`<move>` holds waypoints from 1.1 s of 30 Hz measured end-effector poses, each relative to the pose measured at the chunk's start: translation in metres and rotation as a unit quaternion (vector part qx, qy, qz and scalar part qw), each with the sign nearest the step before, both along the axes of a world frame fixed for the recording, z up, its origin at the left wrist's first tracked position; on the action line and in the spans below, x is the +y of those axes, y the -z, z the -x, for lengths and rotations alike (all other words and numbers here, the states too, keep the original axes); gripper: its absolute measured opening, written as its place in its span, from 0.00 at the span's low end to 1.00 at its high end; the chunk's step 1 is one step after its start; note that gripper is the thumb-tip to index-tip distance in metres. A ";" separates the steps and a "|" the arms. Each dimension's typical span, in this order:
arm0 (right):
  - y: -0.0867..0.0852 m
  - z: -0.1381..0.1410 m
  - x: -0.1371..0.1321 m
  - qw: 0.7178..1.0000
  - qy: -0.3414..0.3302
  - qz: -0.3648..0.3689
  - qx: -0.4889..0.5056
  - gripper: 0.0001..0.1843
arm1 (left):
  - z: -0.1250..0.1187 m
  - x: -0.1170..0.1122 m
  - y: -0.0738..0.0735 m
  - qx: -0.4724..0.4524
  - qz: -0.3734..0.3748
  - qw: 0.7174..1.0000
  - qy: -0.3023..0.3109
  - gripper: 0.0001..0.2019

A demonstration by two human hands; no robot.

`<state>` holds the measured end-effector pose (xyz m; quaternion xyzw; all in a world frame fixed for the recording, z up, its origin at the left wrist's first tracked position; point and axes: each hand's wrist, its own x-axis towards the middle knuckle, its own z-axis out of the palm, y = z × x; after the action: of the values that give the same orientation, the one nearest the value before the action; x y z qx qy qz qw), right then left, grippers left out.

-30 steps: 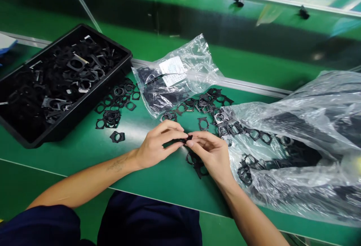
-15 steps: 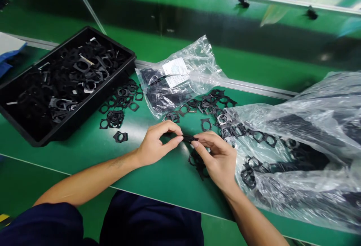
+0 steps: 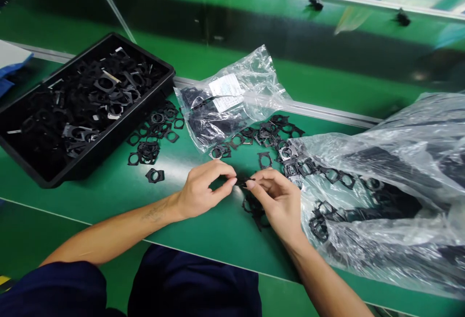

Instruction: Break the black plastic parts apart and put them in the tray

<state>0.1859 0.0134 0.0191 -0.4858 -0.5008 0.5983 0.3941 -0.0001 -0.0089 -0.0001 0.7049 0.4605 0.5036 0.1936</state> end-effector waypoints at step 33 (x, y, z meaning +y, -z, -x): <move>0.000 -0.006 0.002 0.968 -0.051 -0.218 -0.113 0.04 | 0.007 0.005 0.009 -0.062 0.034 0.997 0.043 0.03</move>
<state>0.1923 0.0150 0.0190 -0.4264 -0.6842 0.4357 0.4003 -0.0067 -0.0043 -0.0089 0.6846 0.4338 0.5217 0.2665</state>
